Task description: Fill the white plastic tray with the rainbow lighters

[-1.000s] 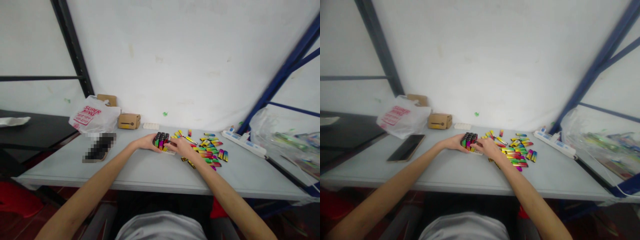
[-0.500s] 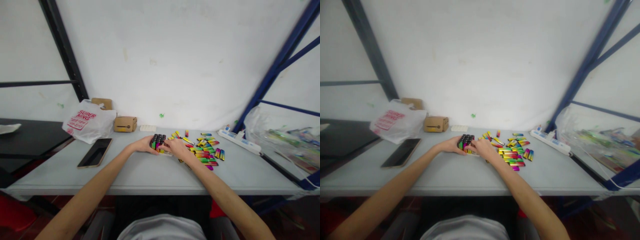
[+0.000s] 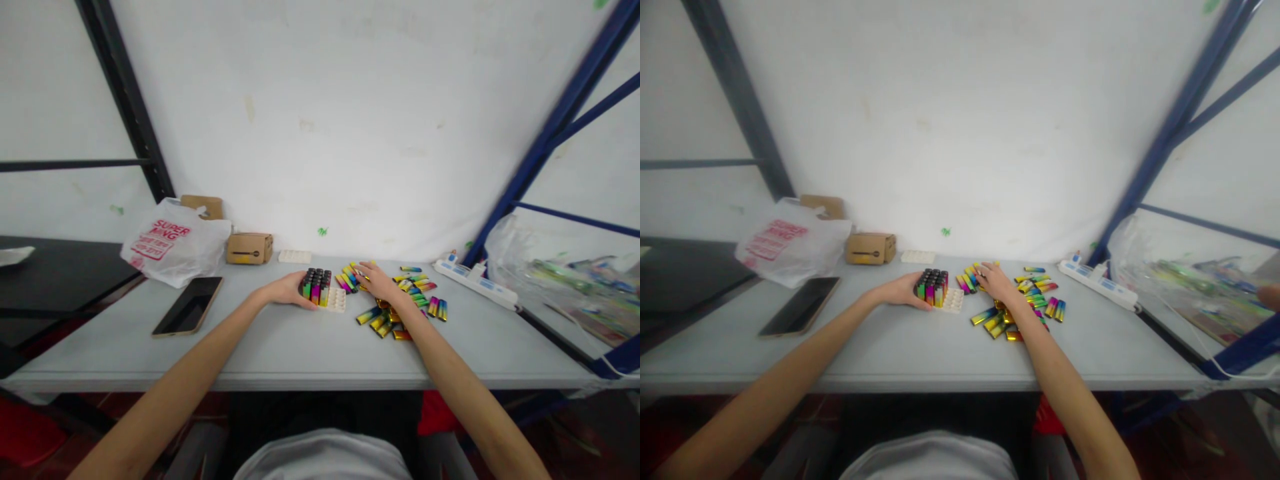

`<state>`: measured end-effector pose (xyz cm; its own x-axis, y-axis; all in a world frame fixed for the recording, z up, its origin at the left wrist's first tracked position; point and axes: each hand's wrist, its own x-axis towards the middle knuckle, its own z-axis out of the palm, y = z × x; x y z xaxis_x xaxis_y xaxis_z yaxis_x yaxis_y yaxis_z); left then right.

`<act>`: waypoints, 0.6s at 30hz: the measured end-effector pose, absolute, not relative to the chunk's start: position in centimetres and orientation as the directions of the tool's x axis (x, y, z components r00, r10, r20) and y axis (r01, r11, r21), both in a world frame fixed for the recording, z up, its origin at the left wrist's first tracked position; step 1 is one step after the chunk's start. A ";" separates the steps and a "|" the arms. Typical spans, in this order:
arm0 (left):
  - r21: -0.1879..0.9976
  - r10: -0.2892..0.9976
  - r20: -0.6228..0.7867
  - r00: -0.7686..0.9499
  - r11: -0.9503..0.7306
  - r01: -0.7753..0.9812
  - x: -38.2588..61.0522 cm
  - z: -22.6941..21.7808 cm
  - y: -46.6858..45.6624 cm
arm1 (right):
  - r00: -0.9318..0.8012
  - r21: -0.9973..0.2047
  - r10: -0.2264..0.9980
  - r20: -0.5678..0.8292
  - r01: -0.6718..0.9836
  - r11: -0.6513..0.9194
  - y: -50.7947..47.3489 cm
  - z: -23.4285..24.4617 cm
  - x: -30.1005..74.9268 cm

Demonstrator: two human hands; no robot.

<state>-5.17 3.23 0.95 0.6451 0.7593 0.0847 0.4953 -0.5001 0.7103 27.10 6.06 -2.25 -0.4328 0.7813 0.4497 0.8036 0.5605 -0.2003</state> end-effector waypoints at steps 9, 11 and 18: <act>0.711 0.766 0.078 0.638 -0.491 0.503 -5.2 0.6 3.4 | -0.494 -0.168 0.770 0.404 0.787 0.593 6.0 -2.0 26.3; 0.705 0.767 0.082 0.637 -0.496 0.507 -5.2 0.6 3.5 | -0.448 -0.178 0.800 0.398 0.818 0.547 5.9 -2.2 25.9; 0.700 0.763 0.081 0.641 -0.502 0.508 -5.1 0.9 3.3 | -0.342 -0.185 0.849 0.402 0.878 0.442 5.9 -2.8 24.6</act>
